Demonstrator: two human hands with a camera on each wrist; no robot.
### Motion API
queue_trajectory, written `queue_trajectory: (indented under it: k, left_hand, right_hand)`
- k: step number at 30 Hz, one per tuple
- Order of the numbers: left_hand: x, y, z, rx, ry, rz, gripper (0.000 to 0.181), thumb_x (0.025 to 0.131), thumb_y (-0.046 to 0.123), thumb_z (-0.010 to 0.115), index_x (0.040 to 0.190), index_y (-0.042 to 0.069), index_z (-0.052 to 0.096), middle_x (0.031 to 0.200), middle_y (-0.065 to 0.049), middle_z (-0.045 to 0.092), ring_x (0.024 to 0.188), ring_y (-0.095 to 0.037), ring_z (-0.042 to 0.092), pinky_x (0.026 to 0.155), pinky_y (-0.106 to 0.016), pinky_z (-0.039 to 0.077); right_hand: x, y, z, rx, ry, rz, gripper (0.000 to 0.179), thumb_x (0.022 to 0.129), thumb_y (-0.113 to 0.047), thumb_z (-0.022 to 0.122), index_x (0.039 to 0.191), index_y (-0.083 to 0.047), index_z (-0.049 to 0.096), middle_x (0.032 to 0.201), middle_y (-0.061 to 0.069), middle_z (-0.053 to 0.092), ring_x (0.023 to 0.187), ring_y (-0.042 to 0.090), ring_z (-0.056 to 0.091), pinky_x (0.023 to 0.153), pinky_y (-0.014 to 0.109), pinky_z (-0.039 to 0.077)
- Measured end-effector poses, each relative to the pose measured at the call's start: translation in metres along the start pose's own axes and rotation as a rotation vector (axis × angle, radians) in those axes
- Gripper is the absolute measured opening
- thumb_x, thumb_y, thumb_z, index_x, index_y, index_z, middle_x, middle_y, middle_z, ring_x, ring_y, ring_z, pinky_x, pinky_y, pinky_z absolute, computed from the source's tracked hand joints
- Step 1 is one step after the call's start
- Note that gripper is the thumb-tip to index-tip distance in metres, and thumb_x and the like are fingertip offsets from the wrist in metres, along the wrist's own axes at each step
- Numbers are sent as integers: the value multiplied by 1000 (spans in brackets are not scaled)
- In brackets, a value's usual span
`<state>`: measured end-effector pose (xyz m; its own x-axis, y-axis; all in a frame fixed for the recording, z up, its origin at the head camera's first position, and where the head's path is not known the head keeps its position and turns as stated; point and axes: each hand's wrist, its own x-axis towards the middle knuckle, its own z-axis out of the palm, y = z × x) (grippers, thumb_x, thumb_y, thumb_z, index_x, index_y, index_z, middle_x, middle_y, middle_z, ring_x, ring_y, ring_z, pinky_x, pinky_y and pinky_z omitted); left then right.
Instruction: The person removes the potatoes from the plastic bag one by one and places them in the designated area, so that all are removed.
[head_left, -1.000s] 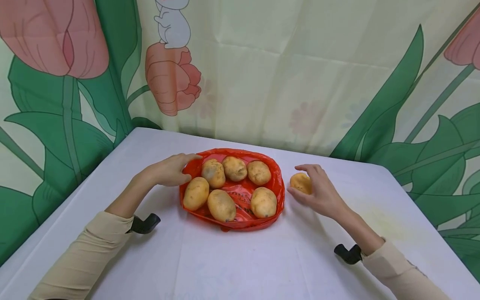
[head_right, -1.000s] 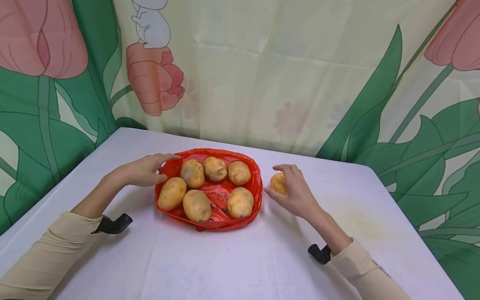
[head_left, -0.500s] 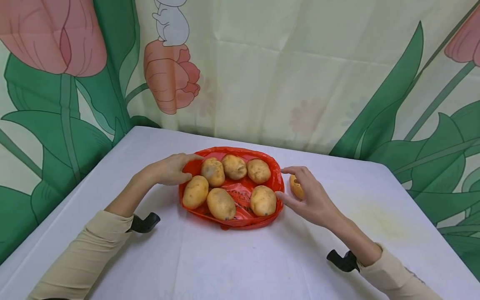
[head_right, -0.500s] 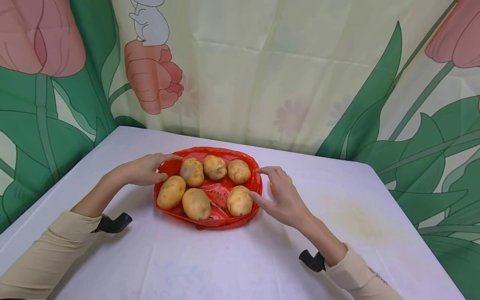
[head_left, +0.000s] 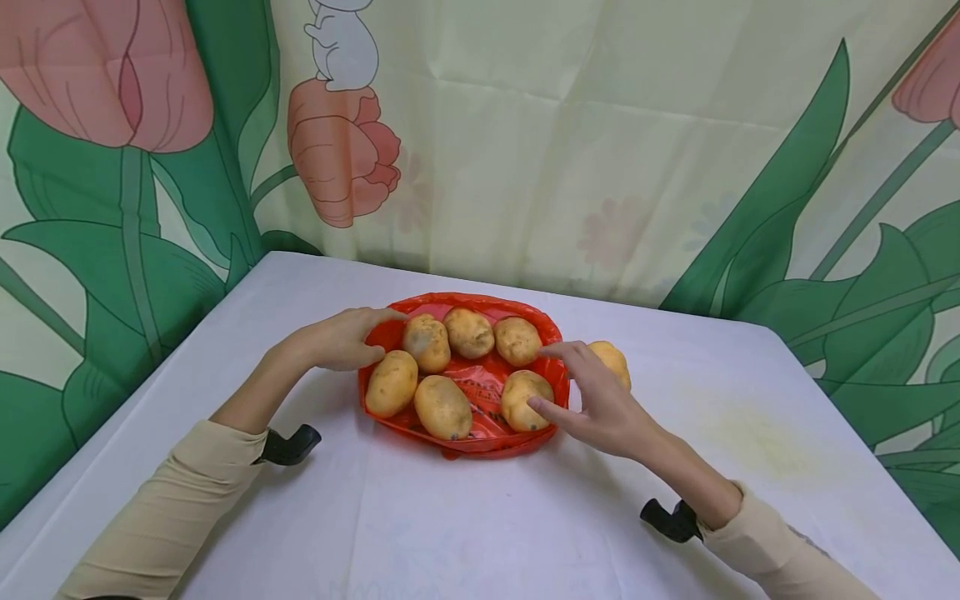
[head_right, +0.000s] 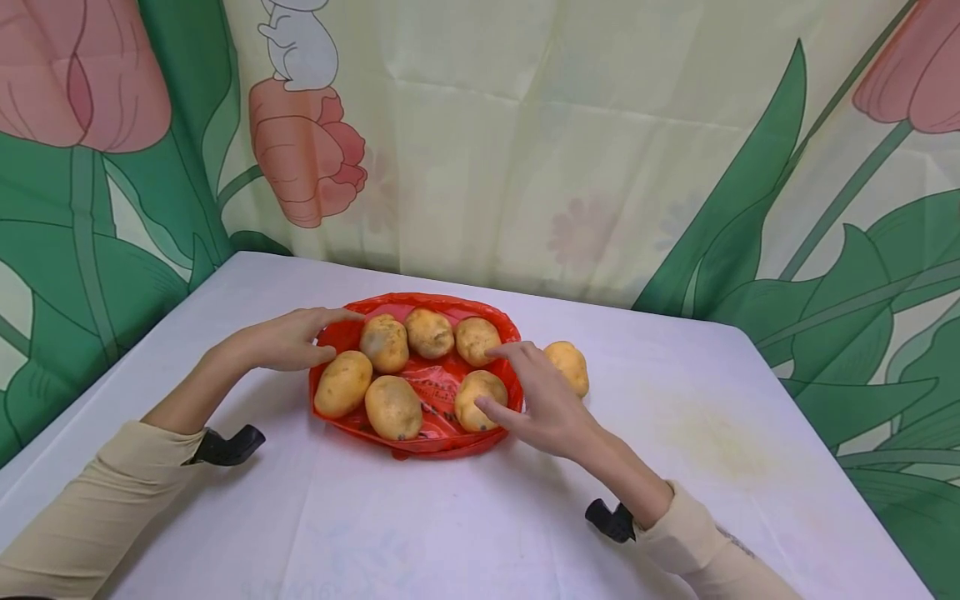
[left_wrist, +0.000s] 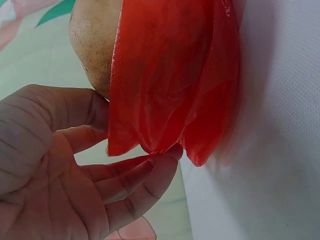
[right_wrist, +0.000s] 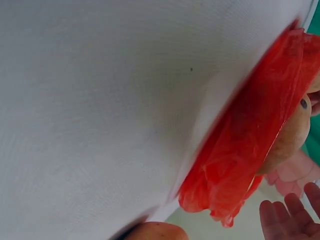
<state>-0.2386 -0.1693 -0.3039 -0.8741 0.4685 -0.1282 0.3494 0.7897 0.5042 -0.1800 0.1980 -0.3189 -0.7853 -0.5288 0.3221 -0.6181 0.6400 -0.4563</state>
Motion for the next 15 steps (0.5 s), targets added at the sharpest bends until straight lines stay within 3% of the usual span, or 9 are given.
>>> queue_trajectory:
  k: [8,15]
  left_hand:
    - [0,1,0,-7,-4,3,62,94,7,53,155,3,41,150,-25,48,122,-37,48,112,-58,41]
    - [1,0,0,-11,-17,-2,63,94,8,54,155,3,40,151,-25,48,128,-39,47,112,-60,40]
  right_hand:
    - [3,0,5,-45,-139,70,65,90,-39,78,142,-8,54,136,11,56,125,30,54,101,52,51]
    - [5,1,9,-69,-186,93,69,89,-43,78,143,-8,53,134,8,56,123,27,55,101,50,52]
